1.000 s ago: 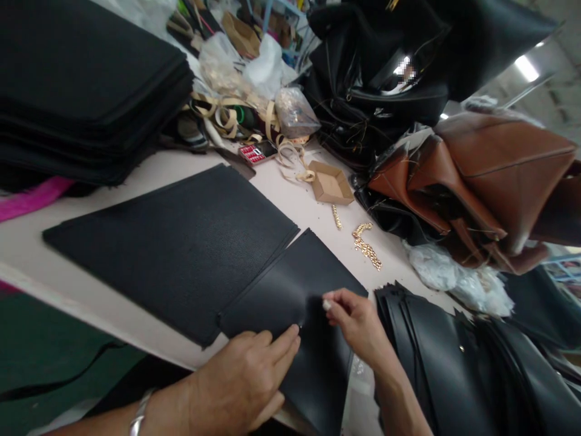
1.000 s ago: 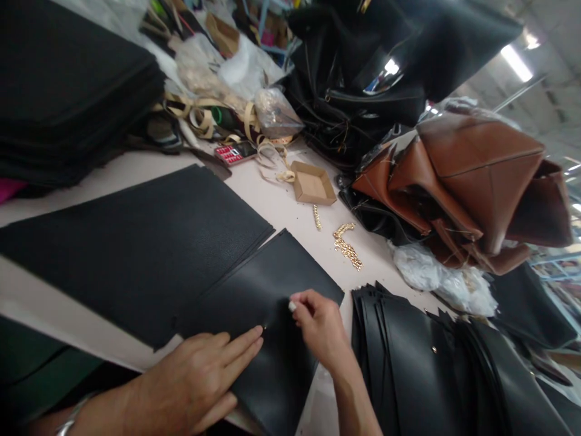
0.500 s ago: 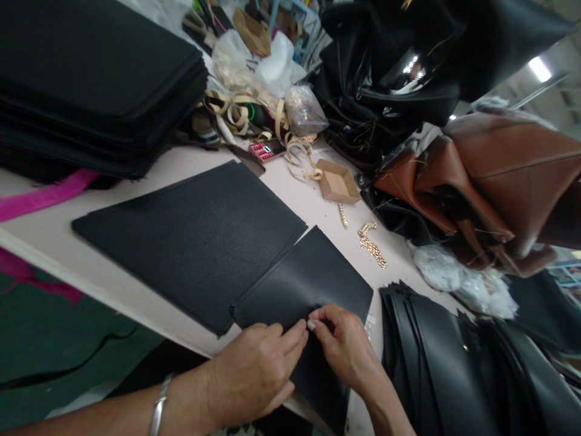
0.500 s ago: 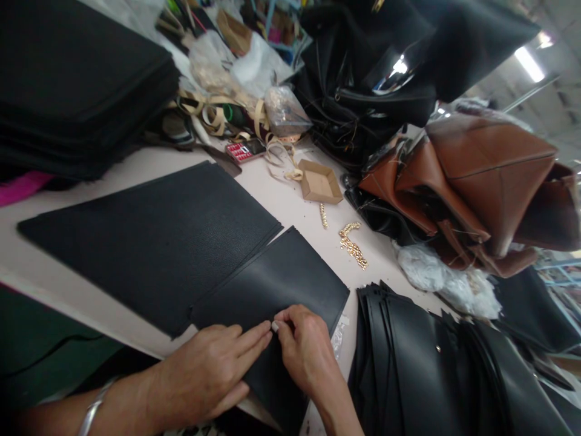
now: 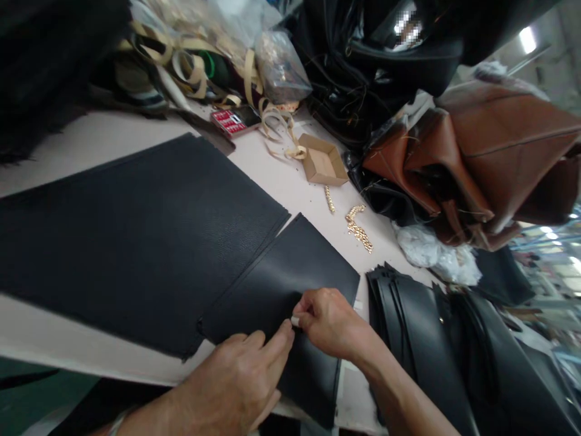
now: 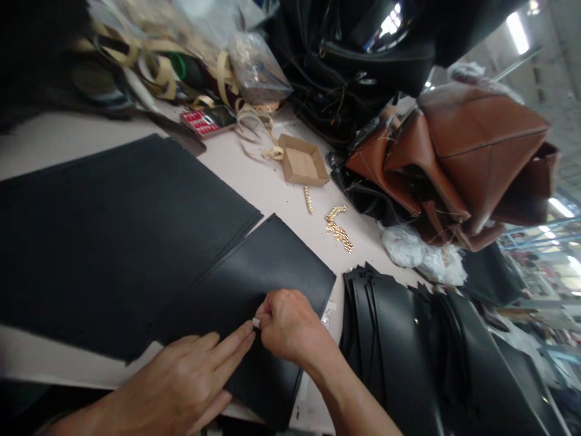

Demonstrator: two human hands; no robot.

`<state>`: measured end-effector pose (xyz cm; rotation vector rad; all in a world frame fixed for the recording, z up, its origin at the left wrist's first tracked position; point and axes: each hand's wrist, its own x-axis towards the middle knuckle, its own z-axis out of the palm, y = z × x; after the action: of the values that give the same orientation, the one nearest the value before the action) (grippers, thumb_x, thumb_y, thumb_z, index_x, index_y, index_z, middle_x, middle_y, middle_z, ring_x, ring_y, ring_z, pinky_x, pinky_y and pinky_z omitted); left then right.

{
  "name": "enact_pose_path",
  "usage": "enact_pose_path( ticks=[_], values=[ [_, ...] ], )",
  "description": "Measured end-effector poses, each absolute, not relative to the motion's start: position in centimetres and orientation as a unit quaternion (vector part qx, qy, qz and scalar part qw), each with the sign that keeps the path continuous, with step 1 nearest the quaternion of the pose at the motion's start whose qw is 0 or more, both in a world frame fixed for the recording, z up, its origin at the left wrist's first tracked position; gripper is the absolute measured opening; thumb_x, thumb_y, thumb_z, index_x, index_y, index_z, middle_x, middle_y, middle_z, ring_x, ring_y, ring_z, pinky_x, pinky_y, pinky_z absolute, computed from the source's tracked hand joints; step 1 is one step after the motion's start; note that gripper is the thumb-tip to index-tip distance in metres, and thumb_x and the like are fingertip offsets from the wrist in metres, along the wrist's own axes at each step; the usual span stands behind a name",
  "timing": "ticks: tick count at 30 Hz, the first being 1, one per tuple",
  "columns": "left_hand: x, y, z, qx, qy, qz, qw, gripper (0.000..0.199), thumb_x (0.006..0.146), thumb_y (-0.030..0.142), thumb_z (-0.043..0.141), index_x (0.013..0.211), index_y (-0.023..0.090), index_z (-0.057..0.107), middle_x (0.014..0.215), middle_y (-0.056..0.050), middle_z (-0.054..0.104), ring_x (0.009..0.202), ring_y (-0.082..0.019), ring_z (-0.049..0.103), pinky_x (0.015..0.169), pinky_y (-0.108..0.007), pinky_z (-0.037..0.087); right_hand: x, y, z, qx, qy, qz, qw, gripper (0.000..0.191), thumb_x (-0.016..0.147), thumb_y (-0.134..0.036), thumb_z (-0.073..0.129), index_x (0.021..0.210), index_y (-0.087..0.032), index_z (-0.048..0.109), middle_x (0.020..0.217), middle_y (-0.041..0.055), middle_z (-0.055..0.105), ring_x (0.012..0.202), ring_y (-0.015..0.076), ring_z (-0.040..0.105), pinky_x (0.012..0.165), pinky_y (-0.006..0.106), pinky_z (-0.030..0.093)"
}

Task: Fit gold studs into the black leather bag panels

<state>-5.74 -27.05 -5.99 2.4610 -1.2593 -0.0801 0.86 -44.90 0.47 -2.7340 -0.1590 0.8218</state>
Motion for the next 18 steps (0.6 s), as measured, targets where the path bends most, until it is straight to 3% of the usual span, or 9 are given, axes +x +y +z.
enact_pose_path(
  ticks=[5, 9, 15, 18],
  values=[
    [-6.1, -27.0, -7.8, 0.881, -0.428, 0.050, 0.194, 0.056, 0.082, 0.014, 0.048, 0.136, 0.010, 0.062, 0.138, -0.013, 0.065, 0.080, -0.027, 0.068, 0.066, -0.040, 0.053, 2.2, -44.3, 1.8, -0.928, -0.059, 0.352, 0.102, 0.015, 0.077, -0.017, 0.060, 0.080, -0.020, 0.074, 0.083, 0.0074, 0.078, 0.082, 0.0211, 0.073, 0.060, 0.023, 0.041],
    [-6.4, -26.9, -9.9, 0.878, -0.419, 0.093, 0.212, 0.055, 0.084, 0.016, 0.048, 0.137, 0.017, 0.063, 0.137, -0.010, 0.065, 0.086, -0.027, 0.069, 0.070, -0.039, 0.052, 2.8, -44.1, 1.9, -0.927, -0.071, 0.359, 0.078, 0.015, 0.078, -0.019, 0.060, 0.086, -0.017, 0.073, 0.085, 0.0109, 0.078, 0.080, 0.0233, 0.072, 0.056, 0.025, 0.040],
    [-6.2, -26.6, -10.8, 0.877, -0.426, 0.098, 0.200, 0.057, 0.081, 0.007, 0.046, 0.132, 0.024, 0.067, 0.136, -0.004, 0.067, 0.092, -0.022, 0.070, 0.077, -0.033, 0.051, 2.6, -46.2, 0.1, -0.923, -0.050, 0.332, 0.186, 0.004, 0.076, -0.024, 0.072, 0.078, -0.021, 0.074, 0.071, 0.0005, 0.074, 0.068, 0.0161, 0.069, 0.055, 0.022, 0.041],
    [-5.9, -26.4, -11.5, 0.873, -0.423, 0.141, 0.199, 0.055, 0.081, 0.006, 0.046, 0.126, 0.025, 0.069, 0.132, -0.003, 0.070, 0.091, -0.021, 0.071, 0.076, -0.031, 0.052, 4.1, -48.3, -0.5, -0.949, -0.026, 0.238, 0.204, 0.019, 0.085, -0.034, 0.071, 0.098, -0.020, 0.073, 0.088, 0.0030, 0.076, 0.082, 0.0178, 0.070, 0.073, 0.026, 0.049]
  ],
)
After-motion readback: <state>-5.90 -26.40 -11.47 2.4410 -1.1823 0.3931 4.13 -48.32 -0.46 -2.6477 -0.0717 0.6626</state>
